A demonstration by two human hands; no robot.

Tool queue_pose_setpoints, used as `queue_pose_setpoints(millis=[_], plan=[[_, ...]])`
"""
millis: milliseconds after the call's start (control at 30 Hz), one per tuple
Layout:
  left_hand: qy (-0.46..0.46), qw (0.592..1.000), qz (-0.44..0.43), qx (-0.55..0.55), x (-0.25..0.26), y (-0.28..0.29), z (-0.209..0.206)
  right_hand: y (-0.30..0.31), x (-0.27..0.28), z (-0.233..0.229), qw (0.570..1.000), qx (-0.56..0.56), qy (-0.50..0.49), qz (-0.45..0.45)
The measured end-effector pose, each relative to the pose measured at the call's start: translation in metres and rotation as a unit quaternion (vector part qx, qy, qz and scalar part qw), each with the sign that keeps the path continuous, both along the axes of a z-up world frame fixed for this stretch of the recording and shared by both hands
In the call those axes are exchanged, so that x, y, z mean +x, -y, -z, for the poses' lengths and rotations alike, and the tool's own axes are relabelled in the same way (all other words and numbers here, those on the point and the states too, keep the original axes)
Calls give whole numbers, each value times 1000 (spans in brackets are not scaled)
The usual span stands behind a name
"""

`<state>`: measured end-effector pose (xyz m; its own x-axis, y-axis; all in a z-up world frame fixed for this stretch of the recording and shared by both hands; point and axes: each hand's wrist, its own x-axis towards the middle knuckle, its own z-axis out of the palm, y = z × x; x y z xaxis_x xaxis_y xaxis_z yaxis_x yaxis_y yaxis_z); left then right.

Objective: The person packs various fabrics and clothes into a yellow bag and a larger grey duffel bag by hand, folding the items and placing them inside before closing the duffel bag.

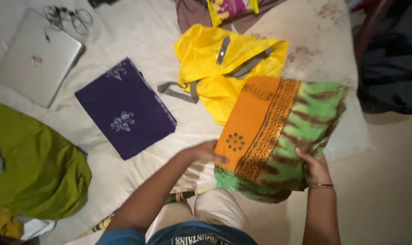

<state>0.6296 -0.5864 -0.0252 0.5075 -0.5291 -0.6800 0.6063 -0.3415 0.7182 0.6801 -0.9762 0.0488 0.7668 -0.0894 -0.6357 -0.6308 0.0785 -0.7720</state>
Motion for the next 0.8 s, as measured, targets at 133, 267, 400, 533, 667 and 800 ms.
queue_pose_setpoints(millis=[133, 267, 400, 533, 667, 800], plan=[[43, 983, -155, 88, 43, -32, 105, 5, 18, 3, 996, 60, 57, -26], [-193, 842, -491, 112, 82, -70, 125, 6, 29, 0, 991, 75, 90, -71], [-217, 815, -535, 39, 115, -64, 116, 23, 29, 13, 989, 72, 98, -84], [-154, 745, -640, -106, 119, -63, 168, 59, 14, 11, 990, 49, 89, -100], [64, 515, -845, -126, 130, -81, 194, 71, 15, -4, 991, 13, 99, -86], [262, 503, -823, -34, 136, -126, 94, 53, 16, -46, 991, 34, 125, -31]])
